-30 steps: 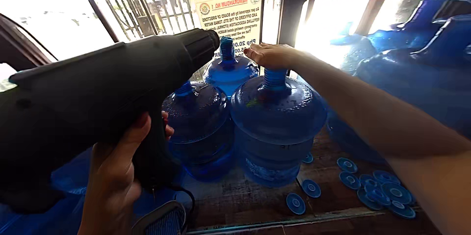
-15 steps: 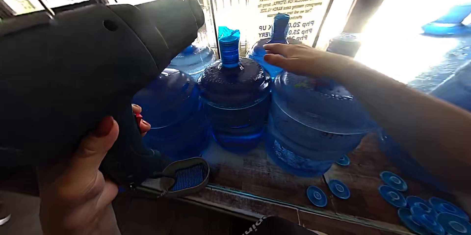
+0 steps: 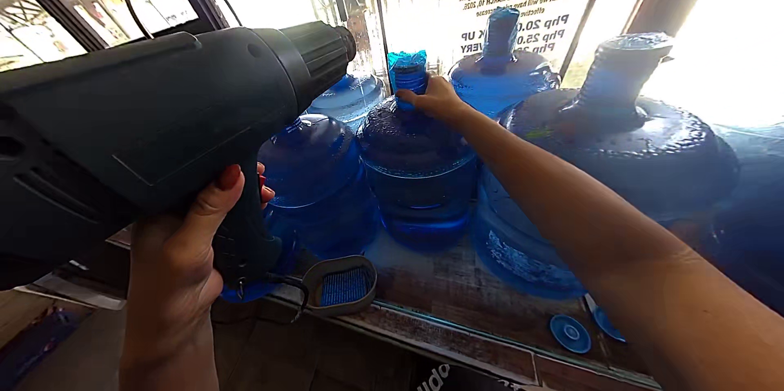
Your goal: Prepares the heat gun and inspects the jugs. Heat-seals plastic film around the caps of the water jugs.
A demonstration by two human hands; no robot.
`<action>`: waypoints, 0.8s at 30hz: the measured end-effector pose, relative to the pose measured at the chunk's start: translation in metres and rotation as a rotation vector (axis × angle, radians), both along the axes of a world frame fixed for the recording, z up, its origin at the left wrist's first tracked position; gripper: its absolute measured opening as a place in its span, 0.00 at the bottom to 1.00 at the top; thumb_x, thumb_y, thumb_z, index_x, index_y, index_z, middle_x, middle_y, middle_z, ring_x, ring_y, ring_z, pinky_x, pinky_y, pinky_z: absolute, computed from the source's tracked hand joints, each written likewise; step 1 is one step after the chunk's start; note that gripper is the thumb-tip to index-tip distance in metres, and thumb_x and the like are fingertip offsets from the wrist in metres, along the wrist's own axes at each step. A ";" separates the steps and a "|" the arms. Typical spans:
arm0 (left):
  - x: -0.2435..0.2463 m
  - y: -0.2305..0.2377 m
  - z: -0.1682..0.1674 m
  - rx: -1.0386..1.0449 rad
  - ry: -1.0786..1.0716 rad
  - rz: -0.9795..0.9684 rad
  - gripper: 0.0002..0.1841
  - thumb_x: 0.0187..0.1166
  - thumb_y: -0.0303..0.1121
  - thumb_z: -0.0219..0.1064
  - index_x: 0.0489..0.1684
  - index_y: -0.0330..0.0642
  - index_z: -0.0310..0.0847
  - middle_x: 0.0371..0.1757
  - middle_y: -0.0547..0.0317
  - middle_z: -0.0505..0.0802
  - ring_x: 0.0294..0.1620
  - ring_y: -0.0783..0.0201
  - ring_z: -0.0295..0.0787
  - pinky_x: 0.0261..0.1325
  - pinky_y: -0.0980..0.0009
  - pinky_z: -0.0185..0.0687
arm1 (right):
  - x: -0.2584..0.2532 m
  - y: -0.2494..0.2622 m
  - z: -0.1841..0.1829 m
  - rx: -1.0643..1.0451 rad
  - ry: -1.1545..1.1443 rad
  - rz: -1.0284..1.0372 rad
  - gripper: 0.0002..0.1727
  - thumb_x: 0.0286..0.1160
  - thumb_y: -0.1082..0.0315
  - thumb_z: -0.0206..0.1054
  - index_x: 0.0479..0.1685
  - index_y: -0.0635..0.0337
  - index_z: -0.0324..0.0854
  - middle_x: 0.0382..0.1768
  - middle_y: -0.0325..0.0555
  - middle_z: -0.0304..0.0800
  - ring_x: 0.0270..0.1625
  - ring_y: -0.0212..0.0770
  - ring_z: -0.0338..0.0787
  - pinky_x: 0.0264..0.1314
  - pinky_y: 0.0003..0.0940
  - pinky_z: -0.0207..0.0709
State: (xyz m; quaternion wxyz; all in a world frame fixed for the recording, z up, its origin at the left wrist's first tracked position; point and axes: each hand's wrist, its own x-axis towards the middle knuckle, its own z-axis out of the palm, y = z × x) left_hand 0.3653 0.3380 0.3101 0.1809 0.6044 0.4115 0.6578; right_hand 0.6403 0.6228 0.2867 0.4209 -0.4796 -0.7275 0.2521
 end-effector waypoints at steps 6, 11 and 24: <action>0.013 0.024 0.010 -0.063 0.046 -0.012 0.20 0.75 0.48 0.76 0.59 0.50 0.81 0.48 0.63 0.94 0.44 0.64 0.95 0.48 0.67 0.95 | -0.002 -0.009 -0.002 -0.015 -0.157 -0.100 0.42 0.80 0.42 0.66 0.77 0.74 0.67 0.65 0.72 0.84 0.72 0.68 0.82 0.76 0.70 0.65; 0.027 0.057 0.029 -0.143 0.167 -0.077 0.15 0.80 0.43 0.72 0.60 0.54 0.81 0.47 0.66 0.93 0.40 0.68 0.94 0.43 0.72 0.93 | -0.001 -0.011 -0.003 -0.008 -0.198 -0.102 0.43 0.81 0.41 0.64 0.77 0.75 0.66 0.65 0.72 0.84 0.73 0.68 0.81 0.78 0.70 0.63; 0.060 0.102 0.090 -0.431 0.207 0.067 0.12 0.82 0.44 0.69 0.56 0.50 0.82 0.39 0.63 0.93 0.32 0.68 0.93 0.33 0.71 0.92 | 0.005 -0.017 0.003 -0.076 -0.265 -0.061 0.41 0.84 0.42 0.62 0.81 0.71 0.65 0.68 0.71 0.83 0.76 0.67 0.79 0.79 0.70 0.60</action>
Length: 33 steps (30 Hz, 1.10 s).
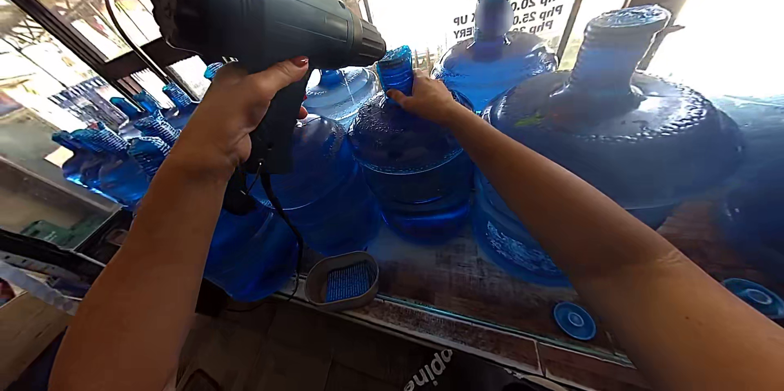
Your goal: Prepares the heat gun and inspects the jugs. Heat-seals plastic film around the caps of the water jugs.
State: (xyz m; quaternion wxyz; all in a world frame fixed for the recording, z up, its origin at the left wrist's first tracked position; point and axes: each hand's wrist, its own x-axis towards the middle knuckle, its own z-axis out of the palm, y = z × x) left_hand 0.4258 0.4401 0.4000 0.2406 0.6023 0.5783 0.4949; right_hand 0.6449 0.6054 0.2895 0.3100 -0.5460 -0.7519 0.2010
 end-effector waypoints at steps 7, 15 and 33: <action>0.015 -0.018 0.006 0.044 0.083 -0.022 0.12 0.84 0.44 0.68 0.56 0.49 0.82 0.38 0.63 0.94 0.33 0.67 0.94 0.35 0.72 0.93 | 0.000 -0.008 -0.002 0.006 -0.068 -0.008 0.40 0.87 0.41 0.56 0.79 0.71 0.67 0.66 0.69 0.85 0.76 0.65 0.79 0.84 0.66 0.56; 0.037 -0.032 -0.009 0.155 0.207 0.024 0.14 0.79 0.41 0.73 0.57 0.50 0.82 0.42 0.68 0.94 0.35 0.72 0.94 0.38 0.75 0.93 | -0.006 -0.016 -0.014 0.070 -0.137 -0.072 0.41 0.87 0.42 0.56 0.80 0.76 0.67 0.76 0.72 0.76 0.84 0.67 0.70 0.88 0.73 0.40; 0.052 -0.046 -0.082 0.233 0.466 0.096 0.20 0.74 0.43 0.76 0.61 0.47 0.83 0.45 0.69 0.93 0.45 0.76 0.92 0.51 0.73 0.91 | 0.087 -0.155 -0.056 0.587 -0.014 0.062 0.19 0.85 0.64 0.60 0.61 0.72 0.85 0.60 0.67 0.90 0.72 0.67 0.84 0.86 0.69 0.58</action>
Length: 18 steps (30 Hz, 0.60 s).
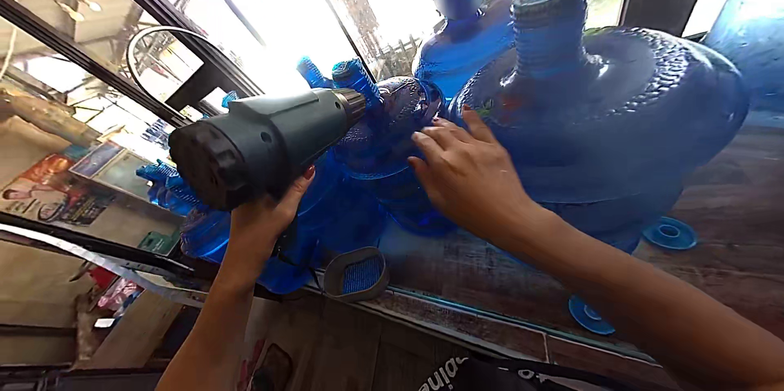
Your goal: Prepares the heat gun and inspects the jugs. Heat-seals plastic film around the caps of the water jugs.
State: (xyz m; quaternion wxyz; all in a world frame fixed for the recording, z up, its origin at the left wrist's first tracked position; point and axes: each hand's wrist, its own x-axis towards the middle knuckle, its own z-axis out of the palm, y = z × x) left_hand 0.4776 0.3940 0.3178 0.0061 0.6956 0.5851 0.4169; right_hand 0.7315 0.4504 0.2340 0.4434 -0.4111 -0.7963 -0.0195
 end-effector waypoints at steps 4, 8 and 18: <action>0.013 -0.007 0.006 0.007 0.107 0.019 0.20 0.73 0.45 0.76 0.58 0.46 0.84 0.43 0.71 0.93 0.42 0.79 0.91 0.50 0.76 0.90 | 0.047 -0.008 -0.010 0.128 0.041 -0.009 0.21 0.87 0.61 0.56 0.58 0.70 0.86 0.47 0.62 0.92 0.53 0.62 0.94 0.65 0.63 0.80; 0.042 -0.007 0.032 0.069 0.293 0.109 0.23 0.76 0.49 0.74 0.60 0.44 0.83 0.47 0.67 0.92 0.47 0.80 0.90 0.55 0.73 0.88 | 0.060 0.002 -0.023 0.235 0.092 0.065 0.20 0.84 0.62 0.57 0.56 0.68 0.88 0.46 0.58 0.94 0.53 0.57 0.95 0.61 0.53 0.85; 0.090 0.076 0.155 -0.106 0.715 0.258 0.35 0.65 0.69 0.70 0.57 0.48 0.84 0.44 0.50 0.92 0.38 0.57 0.91 0.42 0.45 0.88 | 0.053 0.002 -0.028 0.233 0.190 0.110 0.18 0.83 0.62 0.59 0.54 0.67 0.88 0.45 0.56 0.94 0.52 0.53 0.95 0.66 0.52 0.83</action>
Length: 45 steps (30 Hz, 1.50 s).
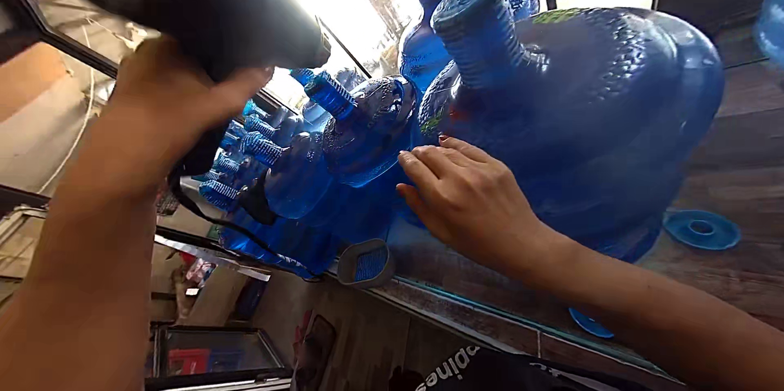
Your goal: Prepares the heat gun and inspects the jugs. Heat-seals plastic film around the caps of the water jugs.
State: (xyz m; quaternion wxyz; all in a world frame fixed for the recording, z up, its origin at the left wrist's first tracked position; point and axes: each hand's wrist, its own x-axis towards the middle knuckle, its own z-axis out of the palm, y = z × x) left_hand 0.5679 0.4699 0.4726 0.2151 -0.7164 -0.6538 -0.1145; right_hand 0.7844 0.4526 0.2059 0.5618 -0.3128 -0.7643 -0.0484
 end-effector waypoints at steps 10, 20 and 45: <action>0.127 0.083 0.013 -0.279 0.122 0.381 0.24 0.76 0.51 0.71 0.51 0.36 0.82 0.34 0.48 0.87 0.28 0.57 0.82 0.37 0.51 0.80 | 0.000 0.002 -0.002 -0.013 0.015 0.018 0.19 0.82 0.60 0.61 0.54 0.67 0.89 0.45 0.55 0.94 0.52 0.51 0.95 0.65 0.46 0.83; 0.098 0.027 0.005 -0.329 0.077 0.247 0.20 0.76 0.52 0.72 0.50 0.44 0.85 0.34 0.54 0.91 0.30 0.62 0.87 0.38 0.54 0.84 | 0.002 0.003 -0.003 0.012 -0.005 0.014 0.21 0.83 0.58 0.58 0.56 0.66 0.89 0.47 0.54 0.95 0.53 0.49 0.95 0.67 0.43 0.82; -0.169 -0.059 -0.199 0.029 -1.484 -0.458 0.12 0.83 0.40 0.68 0.58 0.47 0.82 0.44 0.60 0.94 0.37 0.66 0.93 0.41 0.70 0.93 | -0.008 -0.013 0.010 -0.092 -0.126 -0.322 0.22 0.86 0.59 0.58 0.58 0.71 0.85 0.52 0.68 0.92 0.51 0.67 0.92 0.48 0.65 0.80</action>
